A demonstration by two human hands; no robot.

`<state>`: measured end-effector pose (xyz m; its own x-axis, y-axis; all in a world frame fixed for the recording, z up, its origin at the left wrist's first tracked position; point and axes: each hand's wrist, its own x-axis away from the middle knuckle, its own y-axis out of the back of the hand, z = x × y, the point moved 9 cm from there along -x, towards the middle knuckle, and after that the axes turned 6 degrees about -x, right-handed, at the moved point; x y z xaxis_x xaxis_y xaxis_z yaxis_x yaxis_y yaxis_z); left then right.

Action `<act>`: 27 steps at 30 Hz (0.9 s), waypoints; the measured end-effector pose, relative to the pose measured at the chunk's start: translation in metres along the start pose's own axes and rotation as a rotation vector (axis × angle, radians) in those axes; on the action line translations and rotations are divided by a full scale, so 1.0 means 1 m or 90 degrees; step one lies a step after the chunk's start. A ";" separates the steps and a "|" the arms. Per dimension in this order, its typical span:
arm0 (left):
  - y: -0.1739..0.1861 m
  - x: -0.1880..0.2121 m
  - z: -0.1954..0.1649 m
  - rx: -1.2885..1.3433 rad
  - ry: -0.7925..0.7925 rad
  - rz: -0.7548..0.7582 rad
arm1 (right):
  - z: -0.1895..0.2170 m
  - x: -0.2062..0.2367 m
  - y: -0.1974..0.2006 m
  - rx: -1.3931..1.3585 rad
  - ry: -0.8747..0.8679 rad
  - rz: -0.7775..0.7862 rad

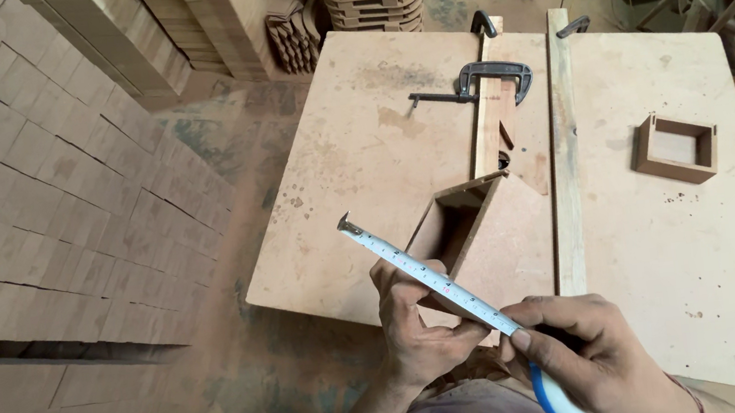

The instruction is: The person measures the dimensions of small wooden boxes using a tape measure in a workshop. They handle the boxes one at a time, measuring the height and width, and place them back on the workbench.

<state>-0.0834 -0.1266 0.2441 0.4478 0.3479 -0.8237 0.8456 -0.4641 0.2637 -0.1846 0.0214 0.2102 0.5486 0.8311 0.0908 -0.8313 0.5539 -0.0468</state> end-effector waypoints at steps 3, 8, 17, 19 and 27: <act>0.000 -0.001 -0.003 -0.012 -0.036 0.010 | -0.003 0.007 0.001 0.074 -0.017 0.005; 0.002 -0.002 -0.007 0.016 -0.050 0.025 | 0.002 0.013 0.005 0.112 0.042 0.007; -0.002 0.002 -0.006 0.006 -0.056 0.021 | 0.003 0.018 0.005 0.123 0.069 0.041; -0.003 0.003 -0.006 0.005 -0.058 0.023 | -0.001 0.017 0.006 0.137 0.056 0.031; -0.003 0.002 -0.007 -0.002 -0.065 0.022 | 0.008 0.018 0.004 0.116 0.125 0.066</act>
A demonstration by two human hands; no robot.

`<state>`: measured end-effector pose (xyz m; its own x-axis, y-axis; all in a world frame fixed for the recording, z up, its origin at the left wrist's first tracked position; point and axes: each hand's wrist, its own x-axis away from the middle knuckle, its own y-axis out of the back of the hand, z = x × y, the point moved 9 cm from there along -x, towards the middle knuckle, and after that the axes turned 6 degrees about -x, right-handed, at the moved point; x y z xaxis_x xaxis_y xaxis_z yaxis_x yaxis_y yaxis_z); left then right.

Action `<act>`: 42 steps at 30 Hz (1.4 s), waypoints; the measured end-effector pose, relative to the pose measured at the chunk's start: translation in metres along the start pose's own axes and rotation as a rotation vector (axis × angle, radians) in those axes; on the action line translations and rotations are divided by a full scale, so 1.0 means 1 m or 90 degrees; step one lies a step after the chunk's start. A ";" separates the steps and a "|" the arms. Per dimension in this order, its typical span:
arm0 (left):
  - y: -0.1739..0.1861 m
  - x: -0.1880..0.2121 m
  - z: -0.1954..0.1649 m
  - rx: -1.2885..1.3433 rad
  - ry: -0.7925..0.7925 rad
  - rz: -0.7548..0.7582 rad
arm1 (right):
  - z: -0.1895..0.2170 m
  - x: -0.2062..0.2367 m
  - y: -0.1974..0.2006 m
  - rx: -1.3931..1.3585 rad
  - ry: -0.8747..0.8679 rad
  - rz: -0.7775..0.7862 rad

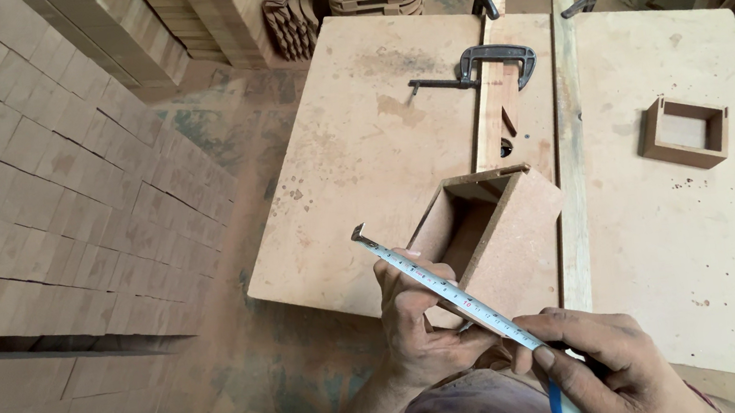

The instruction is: The person measures the dimensions of small wooden boxes using a tape measure in a workshop. They handle the boxes one at a time, measuring the height and width, and place them back on the workbench.

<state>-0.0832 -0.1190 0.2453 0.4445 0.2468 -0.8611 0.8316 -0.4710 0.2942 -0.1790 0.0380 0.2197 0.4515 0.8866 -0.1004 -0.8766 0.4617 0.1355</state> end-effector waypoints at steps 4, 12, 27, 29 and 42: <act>-0.001 0.000 -0.001 0.004 0.000 -0.002 | -0.002 0.001 0.000 -0.005 0.001 -0.005; 0.000 -0.002 -0.002 0.004 0.009 0.003 | -0.002 0.001 -0.001 -0.002 -0.017 -0.017; -0.003 0.000 -0.001 -0.007 -0.004 0.008 | -0.007 0.002 0.002 0.004 -0.014 -0.019; -0.002 0.000 -0.002 -0.006 -0.004 0.003 | -0.007 0.001 0.004 0.019 -0.017 -0.030; -0.004 0.000 0.000 -0.005 -0.001 0.012 | -0.016 0.003 0.003 -0.002 -0.044 -0.012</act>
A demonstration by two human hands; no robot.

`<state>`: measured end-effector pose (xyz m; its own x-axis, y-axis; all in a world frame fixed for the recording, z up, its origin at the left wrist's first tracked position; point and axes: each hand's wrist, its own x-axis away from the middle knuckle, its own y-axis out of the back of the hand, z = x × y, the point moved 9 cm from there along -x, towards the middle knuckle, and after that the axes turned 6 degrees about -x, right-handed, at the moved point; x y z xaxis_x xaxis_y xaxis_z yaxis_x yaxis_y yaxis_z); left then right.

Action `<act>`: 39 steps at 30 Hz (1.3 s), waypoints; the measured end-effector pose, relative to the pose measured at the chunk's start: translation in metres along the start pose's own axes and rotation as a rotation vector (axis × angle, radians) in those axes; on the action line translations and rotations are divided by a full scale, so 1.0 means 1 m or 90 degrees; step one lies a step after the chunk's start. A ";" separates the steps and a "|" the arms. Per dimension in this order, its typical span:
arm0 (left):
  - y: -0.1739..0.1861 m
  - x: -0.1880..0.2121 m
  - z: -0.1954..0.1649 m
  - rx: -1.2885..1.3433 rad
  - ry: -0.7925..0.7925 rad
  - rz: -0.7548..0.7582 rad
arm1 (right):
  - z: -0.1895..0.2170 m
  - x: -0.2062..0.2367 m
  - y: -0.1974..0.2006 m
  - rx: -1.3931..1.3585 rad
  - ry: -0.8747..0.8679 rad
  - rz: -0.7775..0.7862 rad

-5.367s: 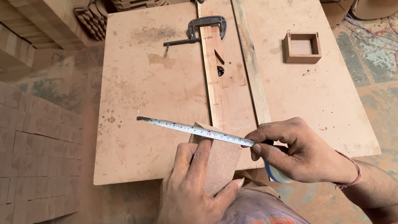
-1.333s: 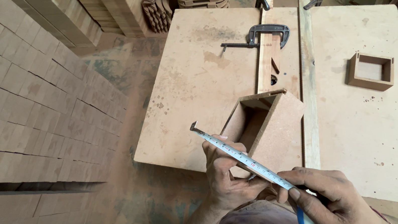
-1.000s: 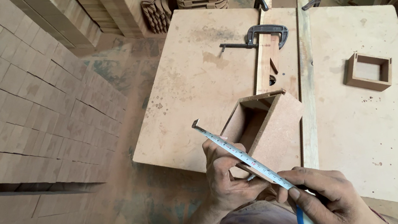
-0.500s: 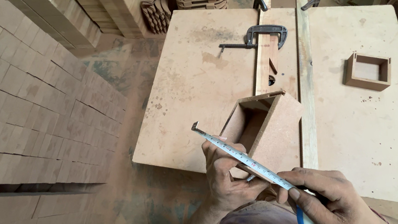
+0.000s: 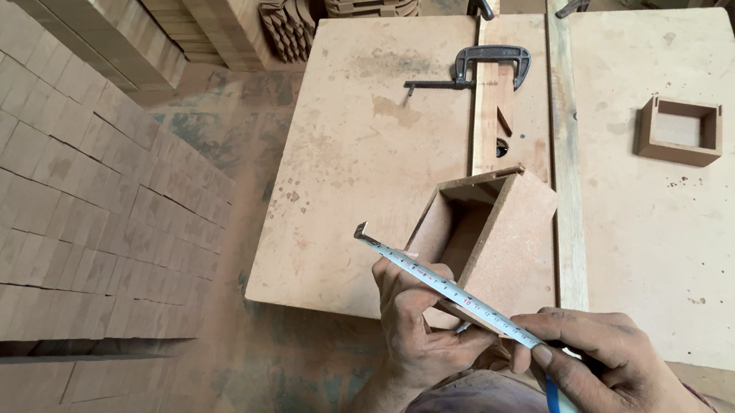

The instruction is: The person measures the dimensions of small wooden boxes using a tape measure in a workshop. They handle the boxes one at a time, measuring the height and width, and place them back on the workbench.

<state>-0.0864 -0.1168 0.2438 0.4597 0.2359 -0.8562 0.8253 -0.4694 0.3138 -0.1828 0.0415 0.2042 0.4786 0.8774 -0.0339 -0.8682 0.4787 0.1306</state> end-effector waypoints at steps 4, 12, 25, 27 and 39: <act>-0.004 -0.001 -0.001 0.001 0.003 -0.005 | 0.000 0.000 0.004 -0.013 0.010 0.000; -0.004 -0.002 -0.001 0.008 0.007 -0.008 | 0.000 0.000 0.005 -0.006 0.001 0.001; -0.004 -0.003 0.000 0.004 0.002 0.001 | 0.004 -0.001 0.004 -0.018 0.018 -0.005; -0.005 -0.002 0.000 0.011 0.009 0.005 | 0.003 0.001 0.005 -0.017 0.016 -0.001; -0.004 -0.003 -0.001 0.006 0.005 0.001 | 0.009 -0.001 0.004 -0.022 0.020 -0.004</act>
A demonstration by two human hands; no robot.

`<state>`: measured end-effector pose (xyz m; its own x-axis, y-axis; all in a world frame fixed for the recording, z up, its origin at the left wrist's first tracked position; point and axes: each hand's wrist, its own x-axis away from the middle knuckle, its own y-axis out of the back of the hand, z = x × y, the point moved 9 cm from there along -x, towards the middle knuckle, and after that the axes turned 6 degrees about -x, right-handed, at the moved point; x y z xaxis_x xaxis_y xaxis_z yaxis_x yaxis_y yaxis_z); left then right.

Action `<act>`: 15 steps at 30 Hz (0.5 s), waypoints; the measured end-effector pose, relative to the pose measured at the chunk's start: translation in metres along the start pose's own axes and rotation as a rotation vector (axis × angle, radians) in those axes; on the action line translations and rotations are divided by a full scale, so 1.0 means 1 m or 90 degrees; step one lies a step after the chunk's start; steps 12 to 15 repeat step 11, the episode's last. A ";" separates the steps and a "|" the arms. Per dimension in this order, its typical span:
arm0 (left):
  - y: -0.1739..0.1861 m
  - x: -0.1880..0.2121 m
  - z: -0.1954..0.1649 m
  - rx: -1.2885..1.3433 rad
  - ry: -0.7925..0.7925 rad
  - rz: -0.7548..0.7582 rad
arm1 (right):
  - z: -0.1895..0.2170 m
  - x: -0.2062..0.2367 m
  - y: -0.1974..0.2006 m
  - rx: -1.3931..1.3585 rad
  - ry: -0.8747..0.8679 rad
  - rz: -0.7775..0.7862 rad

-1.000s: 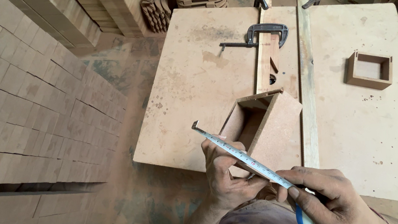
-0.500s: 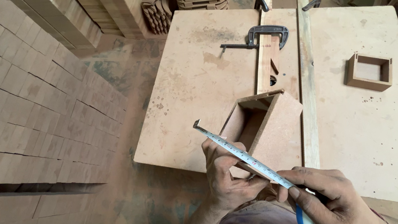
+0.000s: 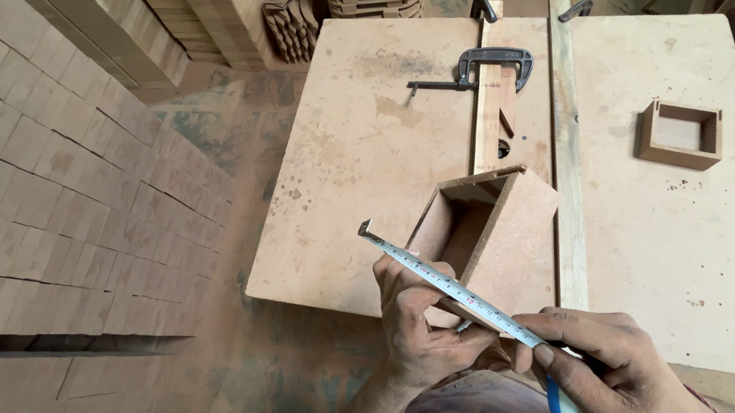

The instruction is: The person measures the dimensions of small wooden boxes using a tape measure in a workshop. They handle the boxes one at a time, measuring the height and width, and place them back on the workbench.

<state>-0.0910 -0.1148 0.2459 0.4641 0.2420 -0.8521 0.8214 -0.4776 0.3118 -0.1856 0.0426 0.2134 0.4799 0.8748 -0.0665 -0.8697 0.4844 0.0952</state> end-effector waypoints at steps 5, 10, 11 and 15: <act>0.000 0.000 0.000 -0.001 -0.004 0.005 | -0.002 0.001 0.001 0.011 -0.014 -0.012; 0.001 -0.001 -0.003 -0.016 -0.006 0.000 | -0.005 0.004 0.001 0.001 0.001 -0.004; 0.001 -0.001 -0.003 -0.018 -0.005 -0.001 | -0.006 0.005 0.001 0.001 0.002 -0.004; 0.001 -0.001 -0.003 -0.018 -0.005 -0.001 | -0.006 0.005 0.001 0.001 0.002 -0.004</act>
